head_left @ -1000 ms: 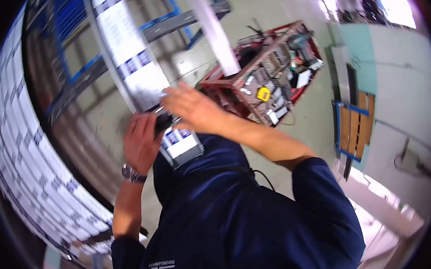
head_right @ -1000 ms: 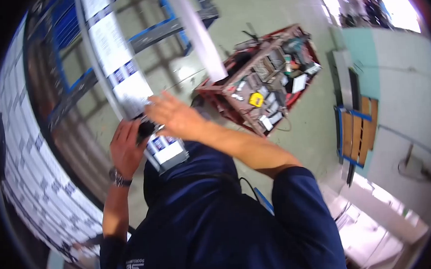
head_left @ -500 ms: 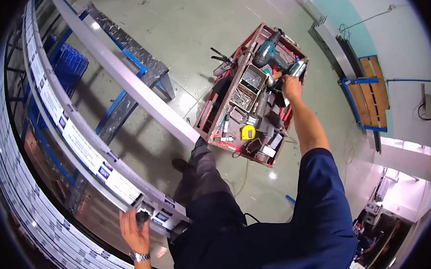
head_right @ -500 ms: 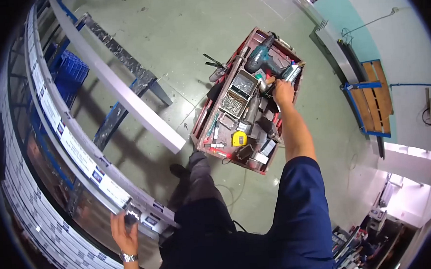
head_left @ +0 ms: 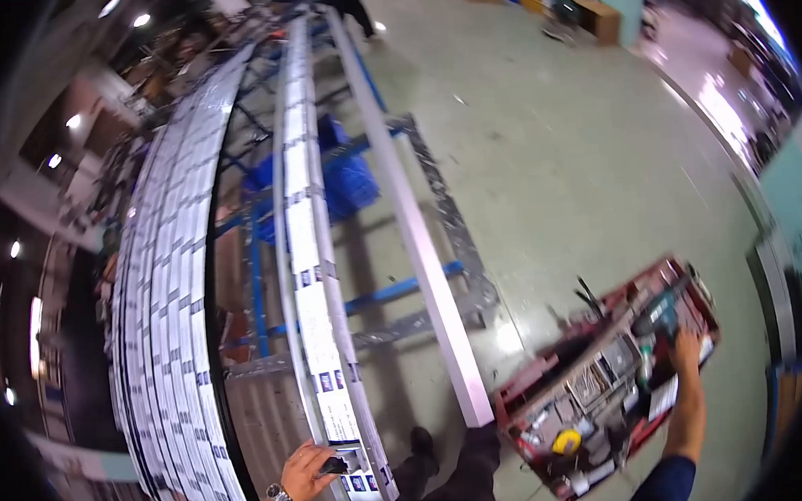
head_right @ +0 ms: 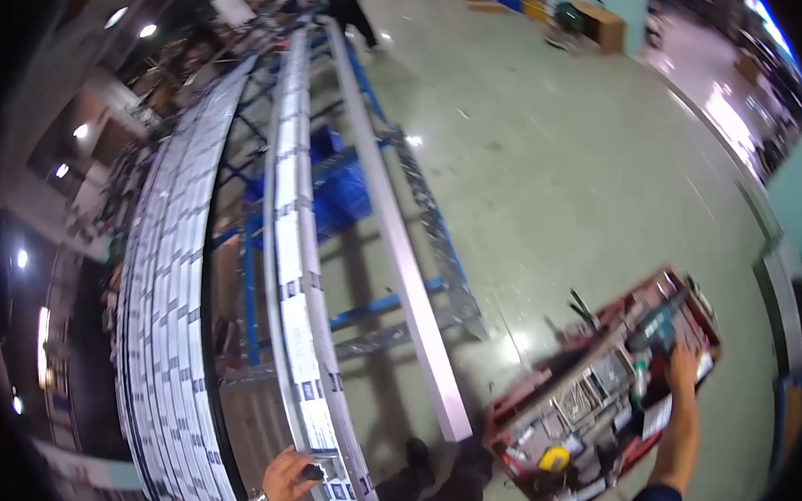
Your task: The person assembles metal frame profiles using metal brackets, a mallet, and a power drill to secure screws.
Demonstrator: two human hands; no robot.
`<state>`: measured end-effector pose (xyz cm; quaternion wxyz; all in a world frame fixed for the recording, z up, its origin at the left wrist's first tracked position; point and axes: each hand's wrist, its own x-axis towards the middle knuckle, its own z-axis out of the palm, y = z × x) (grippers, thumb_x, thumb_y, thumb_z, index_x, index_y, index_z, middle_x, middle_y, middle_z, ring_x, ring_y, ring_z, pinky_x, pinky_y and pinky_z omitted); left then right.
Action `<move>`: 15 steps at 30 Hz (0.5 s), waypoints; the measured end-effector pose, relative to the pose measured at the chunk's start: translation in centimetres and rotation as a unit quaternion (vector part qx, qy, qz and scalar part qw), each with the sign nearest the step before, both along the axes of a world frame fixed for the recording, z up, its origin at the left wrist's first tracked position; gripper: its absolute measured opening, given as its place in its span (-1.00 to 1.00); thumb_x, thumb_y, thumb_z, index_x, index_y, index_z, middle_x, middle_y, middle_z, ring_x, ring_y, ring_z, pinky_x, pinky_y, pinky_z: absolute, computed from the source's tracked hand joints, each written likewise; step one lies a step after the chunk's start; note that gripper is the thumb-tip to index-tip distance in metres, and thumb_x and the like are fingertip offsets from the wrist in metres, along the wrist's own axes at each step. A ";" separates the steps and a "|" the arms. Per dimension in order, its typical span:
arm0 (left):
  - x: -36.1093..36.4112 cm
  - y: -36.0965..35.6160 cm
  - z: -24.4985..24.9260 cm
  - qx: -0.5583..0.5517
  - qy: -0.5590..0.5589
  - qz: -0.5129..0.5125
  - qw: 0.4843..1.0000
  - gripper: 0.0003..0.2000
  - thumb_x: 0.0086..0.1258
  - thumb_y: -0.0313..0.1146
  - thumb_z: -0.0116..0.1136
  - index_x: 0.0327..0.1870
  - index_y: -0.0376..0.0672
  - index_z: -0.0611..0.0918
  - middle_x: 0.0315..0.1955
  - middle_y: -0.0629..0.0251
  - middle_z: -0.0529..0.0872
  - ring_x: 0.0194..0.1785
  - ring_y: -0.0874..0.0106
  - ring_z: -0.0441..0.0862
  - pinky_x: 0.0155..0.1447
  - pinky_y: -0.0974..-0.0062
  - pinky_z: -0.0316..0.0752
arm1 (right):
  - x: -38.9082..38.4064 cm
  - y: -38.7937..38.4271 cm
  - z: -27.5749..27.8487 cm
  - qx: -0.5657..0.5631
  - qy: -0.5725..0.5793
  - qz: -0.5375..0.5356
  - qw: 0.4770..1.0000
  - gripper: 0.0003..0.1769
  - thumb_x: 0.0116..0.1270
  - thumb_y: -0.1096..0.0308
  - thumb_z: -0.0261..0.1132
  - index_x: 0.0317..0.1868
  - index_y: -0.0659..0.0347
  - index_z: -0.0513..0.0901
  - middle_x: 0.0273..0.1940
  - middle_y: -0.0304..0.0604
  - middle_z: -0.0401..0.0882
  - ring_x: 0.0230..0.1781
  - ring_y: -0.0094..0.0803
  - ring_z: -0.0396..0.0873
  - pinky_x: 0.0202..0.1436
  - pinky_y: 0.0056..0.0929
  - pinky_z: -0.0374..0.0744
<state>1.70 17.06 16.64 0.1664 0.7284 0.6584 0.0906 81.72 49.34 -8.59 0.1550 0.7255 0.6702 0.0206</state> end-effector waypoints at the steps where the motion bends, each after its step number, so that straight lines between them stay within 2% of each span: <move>1: 0.2 0.1 -0.1 -0.006 -0.005 0.003 1.000 -0.52 0.14 -0.23 0.49 0.11 -0.14 0.67 -0.11 0.20 0.71 0.02 0.18 0.68 0.39 0.05 0.50 | -1.5 0.0 1.8 0.035 -0.013 -0.006 0.999 -0.45 0.12 0.23 0.47 0.11 0.27 0.58 -0.02 -0.01 0.67 0.22 -0.09 0.54 0.65 0.17 -0.02; 3: 0.1 -0.4 0.2 -0.002 -0.002 0.013 1.000 -0.51 0.14 -0.23 0.49 0.12 -0.15 0.66 -0.10 0.20 0.70 0.02 0.19 0.68 0.40 0.05 0.50 | -2.2 -0.2 3.8 0.066 0.001 0.037 0.997 -0.36 0.04 0.27 0.49 0.15 0.33 0.55 -0.03 0.02 0.67 0.20 -0.09 0.54 0.70 0.18 -0.20; 4: 0.2 -0.2 -0.1 -0.007 -0.004 0.006 1.000 -0.50 0.14 -0.24 0.49 0.13 -0.15 0.66 -0.10 0.21 0.70 0.02 0.19 0.68 0.41 0.06 0.49 | -1.8 0.4 4.3 0.074 0.001 0.040 0.996 -0.36 0.04 0.27 0.49 0.15 0.33 0.55 -0.03 0.02 0.67 0.20 -0.09 0.54 0.70 0.18 -0.20; 6: 0.1 0.2 -0.2 -0.003 0.000 0.001 1.000 -0.50 0.14 -0.24 0.49 0.13 -0.15 0.66 -0.10 0.20 0.69 0.02 0.19 0.68 0.40 0.06 0.49 | -1.5 0.1 4.1 0.045 -0.028 0.038 0.998 -0.42 0.25 0.25 0.27 0.23 0.44 0.53 0.14 0.16 0.62 0.41 0.05 0.41 0.72 0.16 -0.24; 8: -0.2 -0.3 -0.3 -0.029 0.007 0.003 1.000 -0.49 0.12 -0.23 0.51 0.11 -0.17 0.67 -0.08 0.17 0.70 0.01 0.15 0.69 0.41 0.06 0.49 | -0.9 -0.4 4.3 0.146 -0.044 0.163 0.975 -0.41 0.26 0.26 0.23 0.23 0.48 0.49 0.06 0.12 0.65 0.30 0.02 0.49 0.73 0.11 -0.27; 9: 0.1 -0.5 -0.1 -0.050 0.004 -0.023 0.998 -0.49 0.12 -0.23 0.51 0.11 -0.17 0.67 -0.08 0.17 0.70 0.01 0.15 0.69 0.41 0.06 0.49 | -1.6 0.1 4.4 0.186 -0.067 0.182 0.963 -0.44 0.29 0.30 0.21 0.23 0.49 0.49 0.10 0.15 0.64 0.33 0.08 0.47 0.72 0.10 -0.15; 10: 0.5 -0.2 0.3 -0.036 0.011 -0.002 0.999 -0.49 0.10 -0.23 0.52 0.10 -0.19 0.67 -0.08 0.14 0.71 0.02 0.12 0.69 0.40 0.05 0.49 | -1.8 0.2 4.4 0.208 -0.062 0.198 0.956 -0.51 0.32 0.36 0.16 0.22 0.44 0.53 0.10 0.14 0.64 0.32 0.06 0.48 0.69 0.11 0.02; 11: 0.3 0.4 0.0 -0.030 0.013 0.006 0.999 -0.49 0.09 -0.22 0.53 0.08 -0.21 0.68 -0.07 0.12 0.71 0.03 0.10 0.69 0.40 0.04 0.48 | -2.3 0.8 4.3 0.238 -0.047 0.222 0.944 -0.56 0.31 0.39 0.15 0.18 0.38 0.57 0.04 0.07 0.65 0.30 -0.03 0.51 0.65 0.09 0.14; 12: -0.2 -0.3 -1.0 -0.018 0.020 0.009 1.000 -0.50 0.07 -0.22 0.54 0.04 -0.24 0.68 -0.07 0.08 0.72 0.05 0.08 0.69 0.40 0.00 0.48 | -2.3 1.0 4.4 0.208 -0.046 0.202 0.956 -0.58 0.30 0.38 0.15 0.14 0.33 0.58 -0.03 0.00 0.66 0.24 -0.12 0.54 0.65 0.06 0.15; 13: -1.3 -2.1 -2.1 -0.059 -0.001 -0.043 0.997 -0.50 0.07 -0.22 0.54 0.04 -0.24 0.68 -0.07 0.08 0.72 0.05 0.08 0.69 0.40 0.00 0.48 | -2.2 1.2 5.5 0.237 -0.072 0.239 0.939 -0.60 0.29 0.37 0.16 0.11 0.31 0.59 -0.08 -0.05 0.66 0.20 -0.15 0.55 0.66 0.04 0.14; 14: -3.2 -4.0 -3.1 -0.048 0.026 -0.027 0.998 -0.45 0.17 -0.21 0.52 0.18 -0.19 0.64 0.07 -0.02 0.68 0.16 0.02 0.65 0.35 0.04 0.51 | -2.2 1.6 5.9 0.183 -0.084 0.199 0.959 -0.59 0.29 0.37 0.15 0.14 0.28 0.58 -0.03 -0.08 0.65 0.25 -0.18 0.52 0.67 0.03 0.11; 15: -4.4 -4.6 -3.6 -0.023 0.061 0.004 0.998 -0.40 0.27 -0.19 0.49 0.33 -0.15 0.59 0.21 -0.12 0.64 0.26 -0.03 0.61 0.30 0.08 0.55 | -1.8 1.9 6.1 0.178 -0.088 0.176 0.964 -0.58 0.30 0.37 0.15 0.17 0.24 0.56 0.01 -0.11 0.63 0.28 -0.21 0.48 0.68 0.02 0.08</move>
